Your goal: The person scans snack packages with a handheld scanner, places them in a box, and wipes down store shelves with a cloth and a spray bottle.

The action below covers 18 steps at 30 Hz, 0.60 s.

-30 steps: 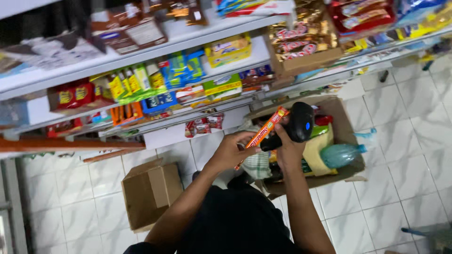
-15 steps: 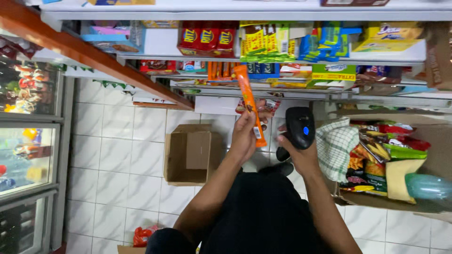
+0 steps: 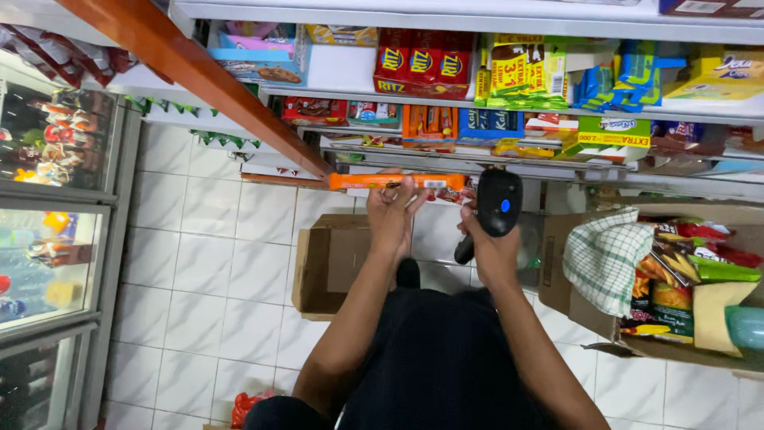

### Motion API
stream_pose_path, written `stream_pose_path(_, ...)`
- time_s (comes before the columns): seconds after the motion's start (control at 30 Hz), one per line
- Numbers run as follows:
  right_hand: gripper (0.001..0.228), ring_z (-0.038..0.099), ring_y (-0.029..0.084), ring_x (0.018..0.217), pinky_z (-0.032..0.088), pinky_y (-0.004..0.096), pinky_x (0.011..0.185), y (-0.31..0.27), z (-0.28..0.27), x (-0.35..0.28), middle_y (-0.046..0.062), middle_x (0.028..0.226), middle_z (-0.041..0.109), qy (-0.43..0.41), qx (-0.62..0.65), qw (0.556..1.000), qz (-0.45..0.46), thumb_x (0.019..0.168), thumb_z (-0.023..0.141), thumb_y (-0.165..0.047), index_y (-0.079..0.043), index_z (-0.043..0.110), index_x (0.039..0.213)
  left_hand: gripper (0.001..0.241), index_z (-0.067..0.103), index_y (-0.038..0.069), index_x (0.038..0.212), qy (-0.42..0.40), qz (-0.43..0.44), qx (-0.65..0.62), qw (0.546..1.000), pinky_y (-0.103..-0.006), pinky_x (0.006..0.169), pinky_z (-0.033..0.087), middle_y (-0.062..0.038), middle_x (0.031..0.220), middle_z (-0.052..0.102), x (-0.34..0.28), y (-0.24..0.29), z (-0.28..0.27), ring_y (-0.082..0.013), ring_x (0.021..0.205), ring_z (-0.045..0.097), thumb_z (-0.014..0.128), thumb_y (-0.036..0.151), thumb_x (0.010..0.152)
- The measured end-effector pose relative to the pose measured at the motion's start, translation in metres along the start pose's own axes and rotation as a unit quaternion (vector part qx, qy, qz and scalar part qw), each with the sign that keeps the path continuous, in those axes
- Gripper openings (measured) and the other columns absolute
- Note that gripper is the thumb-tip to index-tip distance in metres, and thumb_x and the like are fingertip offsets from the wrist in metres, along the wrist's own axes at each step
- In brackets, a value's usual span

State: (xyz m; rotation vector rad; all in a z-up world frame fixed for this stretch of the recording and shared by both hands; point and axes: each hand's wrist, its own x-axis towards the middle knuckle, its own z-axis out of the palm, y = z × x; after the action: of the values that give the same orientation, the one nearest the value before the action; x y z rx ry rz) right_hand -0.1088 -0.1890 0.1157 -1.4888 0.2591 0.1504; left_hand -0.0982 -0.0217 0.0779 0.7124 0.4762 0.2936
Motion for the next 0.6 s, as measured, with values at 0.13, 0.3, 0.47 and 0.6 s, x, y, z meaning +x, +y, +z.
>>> stream_pose_path(0.13, 0.022, 0.067, 0.013, 0.066, 0.053, 0.030, 0.062, -0.012, 0.012, -0.029, 0.005, 0.073, 0.071, -0.101, -0.193, 0.976, -0.009, 0.087, 0.080, -0.022, -0.003, 0.075, 0.097, 0.031, 0.053, 0.004, 0.120, -0.002, 0.028, -0.021, 0.999, -0.0464, 0.094, 0.063, -0.010, 0.106, 0.065, 0.013, 0.008, -0.020, -0.0192, 0.098, 0.068, 0.071, 0.009, 0.096)
stream_pose_path(0.3, 0.029, 0.067, 0.013, 0.065, 0.053, 0.032, 0.062, -0.007, 0.027, -0.042, 0.005, 0.073, 0.073, -0.170, -0.221, 0.957, -0.075, 0.084, 0.082, -0.030, -0.003, 0.075, 0.091, 0.030, 0.053, 0.003, 0.120, 0.005, 0.036, -0.019, 0.999, -0.0467, 0.092, 0.059, -0.011, 0.106, 0.064, 0.014, 0.011, -0.028, -0.0195, 0.099, 0.067, 0.071, 0.008, 0.096)
stream_pose_path(0.47, 0.028, 0.067, 0.012, 0.067, 0.054, 0.031, 0.065, 0.004, 0.030, -0.043, 0.003, 0.074, 0.073, -0.147, -0.238, 0.960, -0.009, 0.082, 0.083, -0.029, -0.003, 0.074, 0.089, 0.029, 0.053, 0.003, 0.119, 0.019, 0.044, -0.009, 0.999, -0.0455, 0.091, 0.059, -0.012, 0.109, 0.064, 0.012, 0.012, -0.022, -0.0213, 0.100, 0.068, 0.070, 0.007, 0.096)
stream_pose_path(0.6, 0.022, 0.065, 0.013, 0.069, 0.053, 0.030, 0.065, 0.014, 0.028, -0.043, 0.006, 0.076, 0.071, -0.183, -0.146, 0.972, 0.026, 0.085, 0.081, -0.021, -0.002, 0.073, 0.093, 0.022, 0.060, 0.001, 0.116, -0.026, 0.098, 0.036, 0.994, -0.0405, 0.098, 0.062, -0.014, 0.120, 0.067, 0.005, 0.018, -0.017, -0.0194, 0.109, 0.068, 0.069, 0.005, 0.097)
